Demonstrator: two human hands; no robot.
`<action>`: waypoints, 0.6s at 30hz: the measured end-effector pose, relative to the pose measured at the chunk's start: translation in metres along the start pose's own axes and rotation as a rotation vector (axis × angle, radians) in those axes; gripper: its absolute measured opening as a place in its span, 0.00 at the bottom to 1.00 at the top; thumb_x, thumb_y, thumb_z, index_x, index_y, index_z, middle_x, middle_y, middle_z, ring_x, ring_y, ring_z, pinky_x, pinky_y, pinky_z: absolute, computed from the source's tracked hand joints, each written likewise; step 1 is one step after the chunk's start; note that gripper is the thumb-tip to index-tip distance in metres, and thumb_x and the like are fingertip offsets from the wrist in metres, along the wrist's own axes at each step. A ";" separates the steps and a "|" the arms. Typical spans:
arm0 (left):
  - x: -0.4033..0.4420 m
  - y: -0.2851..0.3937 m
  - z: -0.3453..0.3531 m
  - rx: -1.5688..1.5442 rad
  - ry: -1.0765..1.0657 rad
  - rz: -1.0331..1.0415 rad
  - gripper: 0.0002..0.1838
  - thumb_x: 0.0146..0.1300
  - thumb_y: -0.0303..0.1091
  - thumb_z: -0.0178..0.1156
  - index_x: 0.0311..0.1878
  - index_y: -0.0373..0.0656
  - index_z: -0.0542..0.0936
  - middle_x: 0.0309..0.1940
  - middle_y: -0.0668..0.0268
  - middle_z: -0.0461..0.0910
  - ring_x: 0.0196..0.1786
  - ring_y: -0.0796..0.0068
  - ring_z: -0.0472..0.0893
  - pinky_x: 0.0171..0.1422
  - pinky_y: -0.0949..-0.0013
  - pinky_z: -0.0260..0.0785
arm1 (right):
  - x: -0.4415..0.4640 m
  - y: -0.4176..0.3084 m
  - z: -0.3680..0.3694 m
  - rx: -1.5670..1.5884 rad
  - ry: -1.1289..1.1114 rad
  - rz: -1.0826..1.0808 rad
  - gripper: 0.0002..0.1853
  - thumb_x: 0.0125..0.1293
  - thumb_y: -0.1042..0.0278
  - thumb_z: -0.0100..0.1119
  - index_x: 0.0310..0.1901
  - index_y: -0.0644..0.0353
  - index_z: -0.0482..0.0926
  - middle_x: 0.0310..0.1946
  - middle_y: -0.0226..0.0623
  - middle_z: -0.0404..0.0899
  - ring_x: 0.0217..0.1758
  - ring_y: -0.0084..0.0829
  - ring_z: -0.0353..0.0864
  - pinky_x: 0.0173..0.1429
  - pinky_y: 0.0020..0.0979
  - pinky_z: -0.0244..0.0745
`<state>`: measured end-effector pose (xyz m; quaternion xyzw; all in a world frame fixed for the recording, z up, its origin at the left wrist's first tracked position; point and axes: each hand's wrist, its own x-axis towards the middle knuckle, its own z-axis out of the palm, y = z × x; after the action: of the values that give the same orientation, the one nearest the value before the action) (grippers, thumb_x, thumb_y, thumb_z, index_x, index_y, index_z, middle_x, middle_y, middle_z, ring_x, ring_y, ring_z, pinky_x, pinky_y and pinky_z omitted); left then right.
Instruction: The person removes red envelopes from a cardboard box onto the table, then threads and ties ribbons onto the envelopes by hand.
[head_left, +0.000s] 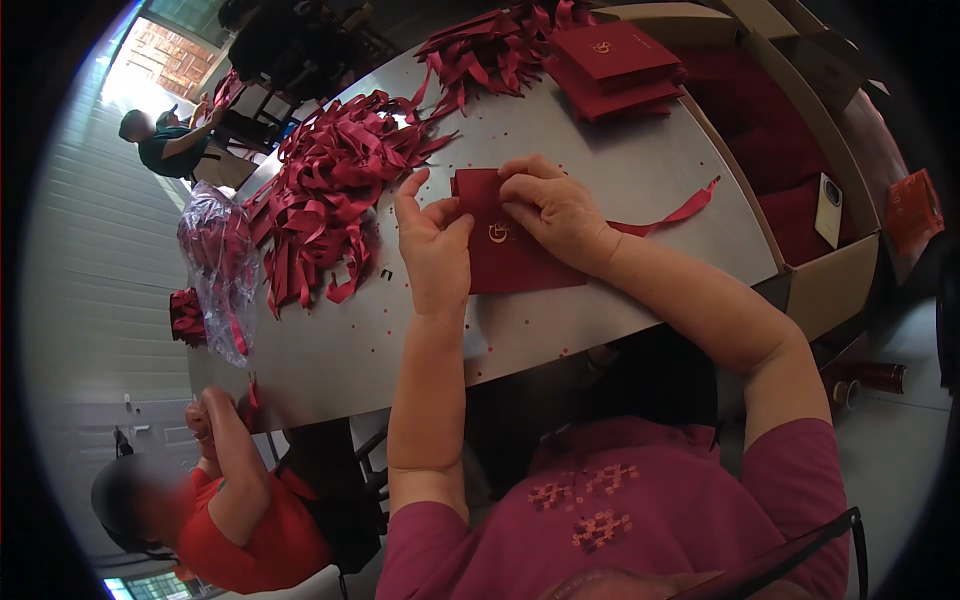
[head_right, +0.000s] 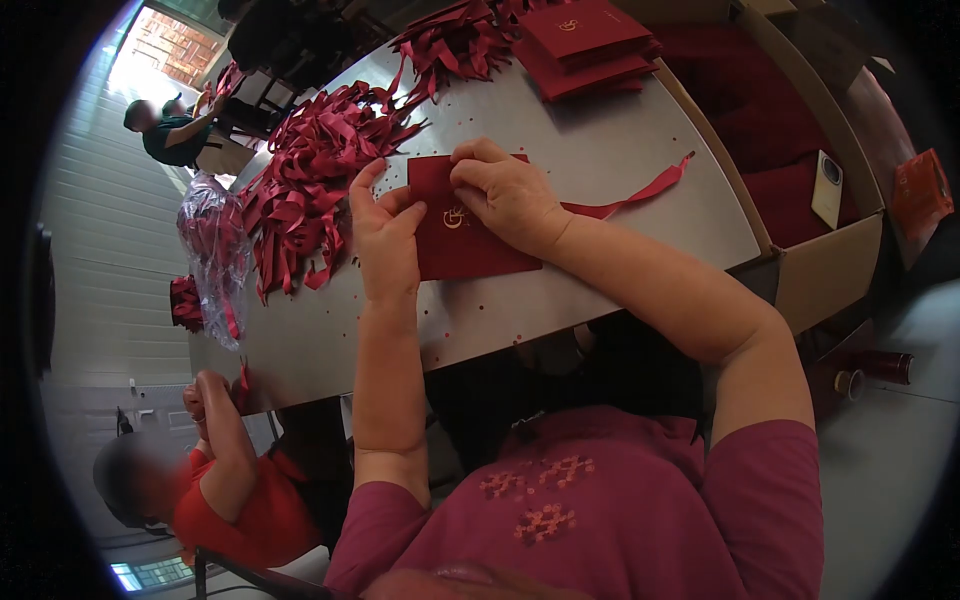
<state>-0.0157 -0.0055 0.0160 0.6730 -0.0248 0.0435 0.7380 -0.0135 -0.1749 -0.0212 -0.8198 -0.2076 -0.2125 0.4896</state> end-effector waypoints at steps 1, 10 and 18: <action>-0.002 0.002 0.002 0.085 -0.011 0.046 0.37 0.59 0.11 0.53 0.72 0.45 0.59 0.40 0.58 0.83 0.42 0.74 0.82 0.47 0.73 0.77 | 0.000 -0.001 0.001 -0.035 0.020 -0.019 0.05 0.63 0.75 0.62 0.40 0.59 0.78 0.54 0.36 0.76 0.50 0.40 0.80 0.51 0.33 0.76; -0.004 0.001 0.007 0.044 -0.117 0.132 0.37 0.59 0.10 0.49 0.72 0.46 0.60 0.39 0.60 0.82 0.40 0.78 0.80 0.47 0.74 0.75 | -0.001 -0.004 0.001 -0.123 -0.080 -0.042 0.05 0.66 0.72 0.58 0.43 0.58 0.76 0.57 0.35 0.77 0.49 0.44 0.82 0.50 0.36 0.78; 0.007 -0.006 -0.006 0.204 -0.244 0.120 0.16 0.60 0.16 0.52 0.50 0.35 0.80 0.39 0.64 0.83 0.40 0.81 0.79 0.46 0.76 0.73 | 0.000 0.003 0.003 -0.082 -0.120 -0.011 0.05 0.65 0.72 0.59 0.41 0.60 0.75 0.53 0.37 0.79 0.47 0.45 0.81 0.48 0.36 0.77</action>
<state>-0.0079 -0.0003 0.0100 0.7419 -0.1497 0.0079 0.6535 -0.0117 -0.1735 -0.0248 -0.8492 -0.2324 -0.1738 0.4412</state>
